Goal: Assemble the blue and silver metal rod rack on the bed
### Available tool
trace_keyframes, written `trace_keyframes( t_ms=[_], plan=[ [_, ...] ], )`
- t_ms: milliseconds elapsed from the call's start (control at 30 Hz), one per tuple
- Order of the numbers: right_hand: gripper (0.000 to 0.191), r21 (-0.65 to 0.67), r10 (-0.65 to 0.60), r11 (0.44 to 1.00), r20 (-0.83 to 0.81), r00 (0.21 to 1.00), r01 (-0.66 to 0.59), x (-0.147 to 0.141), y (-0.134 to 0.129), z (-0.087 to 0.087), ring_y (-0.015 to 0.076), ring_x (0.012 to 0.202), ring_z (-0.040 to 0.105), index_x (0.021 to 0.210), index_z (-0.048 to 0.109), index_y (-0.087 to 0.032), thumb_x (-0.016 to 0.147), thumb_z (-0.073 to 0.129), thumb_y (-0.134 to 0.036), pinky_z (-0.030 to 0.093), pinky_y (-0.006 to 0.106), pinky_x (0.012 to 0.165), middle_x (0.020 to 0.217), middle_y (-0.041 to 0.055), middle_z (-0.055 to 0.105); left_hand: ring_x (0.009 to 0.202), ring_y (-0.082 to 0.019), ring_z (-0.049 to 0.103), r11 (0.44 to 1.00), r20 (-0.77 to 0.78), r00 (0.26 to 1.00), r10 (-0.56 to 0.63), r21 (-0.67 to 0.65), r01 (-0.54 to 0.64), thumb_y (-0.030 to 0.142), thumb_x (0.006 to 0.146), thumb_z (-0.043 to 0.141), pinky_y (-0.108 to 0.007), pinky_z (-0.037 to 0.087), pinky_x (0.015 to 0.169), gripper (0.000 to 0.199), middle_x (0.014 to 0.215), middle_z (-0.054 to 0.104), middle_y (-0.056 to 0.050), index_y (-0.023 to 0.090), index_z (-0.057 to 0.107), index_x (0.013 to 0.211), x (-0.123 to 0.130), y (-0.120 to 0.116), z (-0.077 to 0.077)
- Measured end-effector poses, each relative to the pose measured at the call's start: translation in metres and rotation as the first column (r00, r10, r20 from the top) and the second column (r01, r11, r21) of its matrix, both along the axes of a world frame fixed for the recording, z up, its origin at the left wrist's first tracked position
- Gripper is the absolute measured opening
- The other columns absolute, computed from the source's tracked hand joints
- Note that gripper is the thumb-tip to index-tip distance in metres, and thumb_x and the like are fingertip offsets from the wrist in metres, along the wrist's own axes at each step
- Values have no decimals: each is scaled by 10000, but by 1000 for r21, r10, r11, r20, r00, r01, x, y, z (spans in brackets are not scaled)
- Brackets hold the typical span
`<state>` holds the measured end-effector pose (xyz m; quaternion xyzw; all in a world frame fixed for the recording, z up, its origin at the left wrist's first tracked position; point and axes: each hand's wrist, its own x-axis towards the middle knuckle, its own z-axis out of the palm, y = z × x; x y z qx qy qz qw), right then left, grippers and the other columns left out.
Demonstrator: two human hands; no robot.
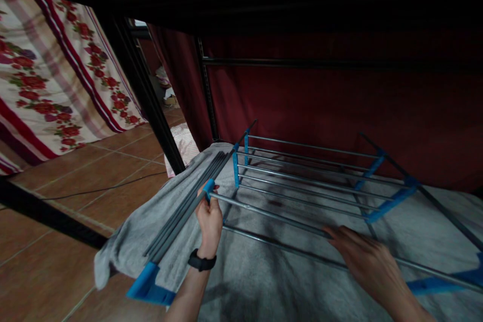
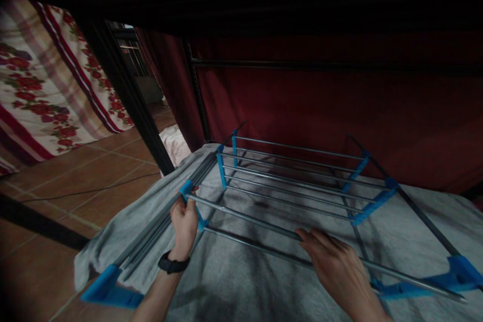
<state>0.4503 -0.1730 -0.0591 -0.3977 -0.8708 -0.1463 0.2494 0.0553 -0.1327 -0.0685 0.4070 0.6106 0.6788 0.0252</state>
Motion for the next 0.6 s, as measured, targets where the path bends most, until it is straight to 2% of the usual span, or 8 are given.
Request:
trace_keyframes(
  t_ms=[167,367,500,600],
  plan=[
    [362,-108,-1,994,-1,1000,1,-3,3,12,173,973,774,1258,725,-267,1058,428,-215,616,234,752,1133,36,792,1039,-259,692,1000,12,1000,-10,16,9,380,901,558,-381,518,1016,300,1059,756,-95,197,704,1088,2,0,2],
    [344,-242,-14,970,-58,998,0,-4,7,17,187,1002,771,1299,709,-310,1060,464,-276,629,258,760,1159,22,787,1023,-259,693,1000,-7,1000,9,8,-9,308,874,534,-385,524,1008,301,1055,752,-95,192,696,1100,1,1,-1],
    [342,-261,-10,965,-96,995,-15,-7,8,16,178,955,769,1298,706,-307,1069,452,-285,620,277,754,1117,27,788,1085,-275,677,1000,-31,1000,-1,-6,1,275,859,512,-418,497,1056,326,1106,738,-113,189,686,1121,-2,2,-7],
    [348,-224,-32,975,-97,995,10,-14,5,20,171,891,754,1285,710,-284,1063,444,-251,591,280,727,1061,44,783,1054,-304,678,999,-51,999,-7,-32,6,319,868,511,-470,489,1066,337,1020,735,-120,169,697,1106,-3,3,-6]
  ],
)
